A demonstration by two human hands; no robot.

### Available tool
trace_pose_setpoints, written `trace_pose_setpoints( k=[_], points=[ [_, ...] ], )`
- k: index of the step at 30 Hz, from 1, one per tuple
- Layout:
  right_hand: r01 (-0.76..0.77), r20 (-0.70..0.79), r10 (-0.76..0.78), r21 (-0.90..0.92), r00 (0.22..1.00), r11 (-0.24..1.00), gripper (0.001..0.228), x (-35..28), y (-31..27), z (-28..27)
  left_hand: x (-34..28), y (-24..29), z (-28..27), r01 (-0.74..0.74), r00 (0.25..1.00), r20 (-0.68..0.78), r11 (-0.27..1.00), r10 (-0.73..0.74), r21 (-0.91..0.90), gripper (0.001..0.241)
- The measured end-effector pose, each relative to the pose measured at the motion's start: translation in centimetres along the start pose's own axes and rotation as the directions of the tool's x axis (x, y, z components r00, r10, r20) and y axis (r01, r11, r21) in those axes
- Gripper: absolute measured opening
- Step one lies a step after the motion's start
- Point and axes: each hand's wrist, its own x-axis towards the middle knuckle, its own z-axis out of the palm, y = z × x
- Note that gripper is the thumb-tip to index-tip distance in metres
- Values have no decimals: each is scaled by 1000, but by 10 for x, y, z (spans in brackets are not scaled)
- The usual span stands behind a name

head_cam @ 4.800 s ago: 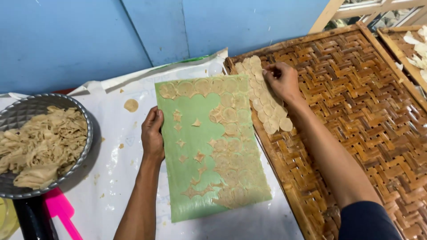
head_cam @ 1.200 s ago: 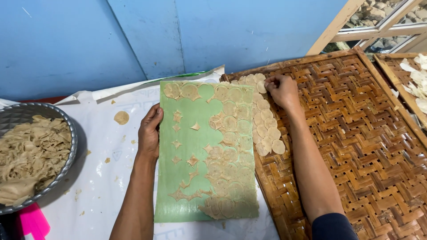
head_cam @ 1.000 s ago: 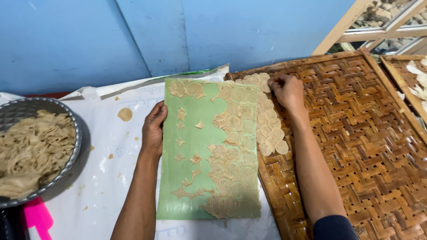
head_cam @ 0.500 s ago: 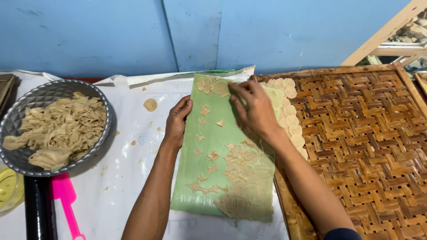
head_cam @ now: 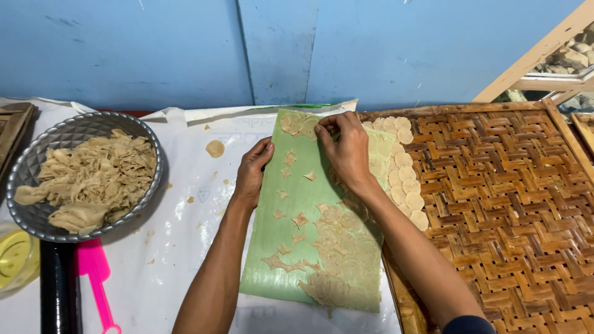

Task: Peeling thin round dough pieces from a plastic sheet and placing them onto a woven bamboo drying tray.

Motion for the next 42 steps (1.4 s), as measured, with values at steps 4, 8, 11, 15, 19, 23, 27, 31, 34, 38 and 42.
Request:
trace_pose_setpoints(
  k=[4,8,11,15,19,23,27,31,34,38,42],
  points=[
    [-80,15,79,65,997,995,10,-3,-9,0,1,-1,-1,-1,1000,10,1000,1,-4,26],
    [-71,116,59,103,991,992,9,-18,-32,-11,0,1,2,1,1000,7,1000,-1,-13,26],
    [-156,109,134,231,985,960,13,-22,-20,-9,-2,3,4,0,1000,14,1000,0,-7,25],
    [-316,162,271,512,949,799,17,-20,3,-20,-1,2,1,0,1000,16,1000,0,-11,25],
    [-403,243,321,565,915,720,19,-22,18,-59,2,-1,-2,15,1000,16,1000,-15,-20,26],
    [-325,134,298,279,945,904,18,-25,60,-104,0,-1,0,29,999,-28,1000,-29,-3,27],
    [-401,80,396,78,915,913,15,-22,92,-142,4,0,1,22,999,-36,1000,-22,15,27],
    [-430,206,397,156,894,889,15,-31,109,-148,5,-4,-2,29,999,-30,999,-28,28,27],
    [-512,291,458,143,840,847,20,-37,121,-140,12,-18,-14,17,999,-29,1000,-16,13,28],
    [-452,106,468,-145,878,880,15,-46,162,-127,12,-16,-13,16,1000,-20,1000,-15,13,28],
    [-430,-49,428,-153,902,890,10,-49,165,-121,13,-18,-14,10,1000,-13,1000,-9,11,29]
  ],
)
